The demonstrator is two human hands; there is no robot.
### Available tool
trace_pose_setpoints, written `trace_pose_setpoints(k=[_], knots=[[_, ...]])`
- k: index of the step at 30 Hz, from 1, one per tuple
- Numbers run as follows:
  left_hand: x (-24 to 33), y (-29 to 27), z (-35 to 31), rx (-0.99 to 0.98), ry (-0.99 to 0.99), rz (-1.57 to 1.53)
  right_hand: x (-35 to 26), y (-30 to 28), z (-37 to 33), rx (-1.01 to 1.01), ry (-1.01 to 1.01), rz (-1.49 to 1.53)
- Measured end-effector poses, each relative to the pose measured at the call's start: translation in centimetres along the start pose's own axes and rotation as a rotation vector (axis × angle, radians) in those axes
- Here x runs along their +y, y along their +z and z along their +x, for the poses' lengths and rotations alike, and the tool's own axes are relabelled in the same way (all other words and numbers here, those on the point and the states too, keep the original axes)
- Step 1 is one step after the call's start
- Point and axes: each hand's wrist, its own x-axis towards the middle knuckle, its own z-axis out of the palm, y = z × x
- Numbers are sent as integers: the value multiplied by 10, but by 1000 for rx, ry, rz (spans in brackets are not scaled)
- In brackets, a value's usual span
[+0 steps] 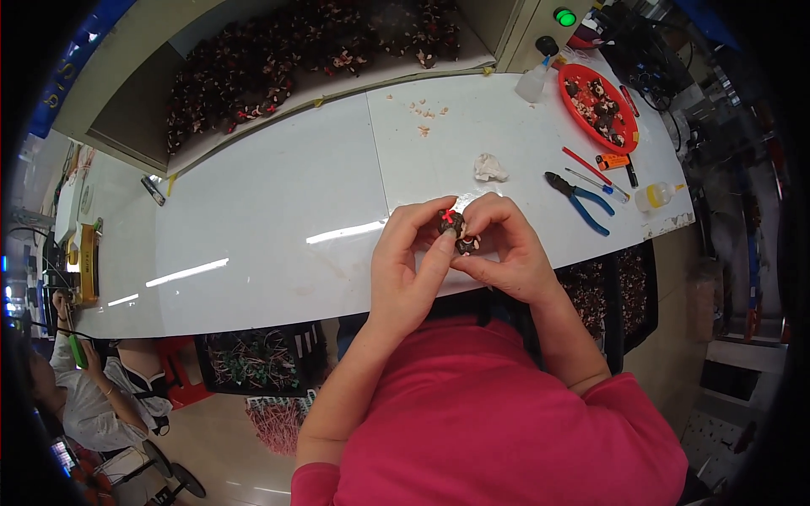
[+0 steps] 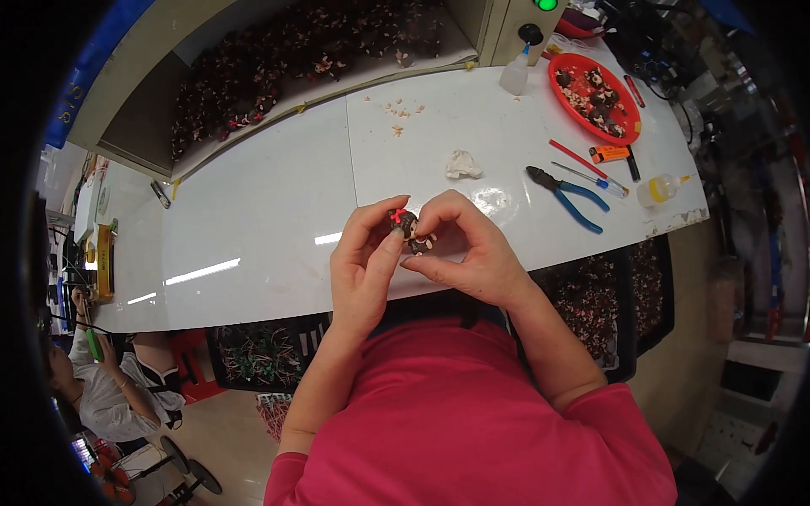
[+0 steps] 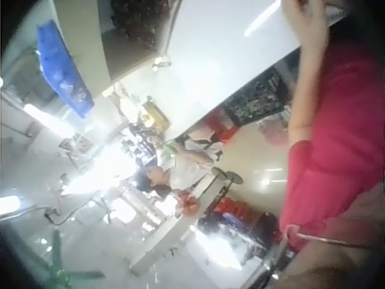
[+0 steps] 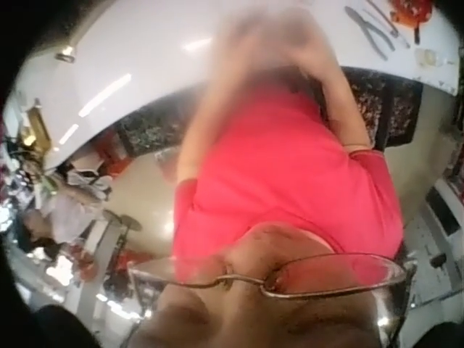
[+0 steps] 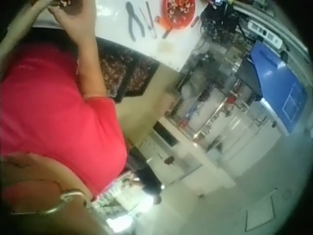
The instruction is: The person applies glue from a glue bottle to small plastic parts of toy figurines, then assembles the components by hand at a factory workbench.
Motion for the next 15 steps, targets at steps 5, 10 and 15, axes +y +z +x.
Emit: trace_pose_setpoints(k=[5,10,15], knots=[[10,6,6,-18,31,11,-8,-6,4,-6,-1,-41],[10,-14,-17,86,-50,0,-2,18,4,-56,-14,-85],[10,-5,-20,32,114,21,-1,9,-22,94,77,-36]])
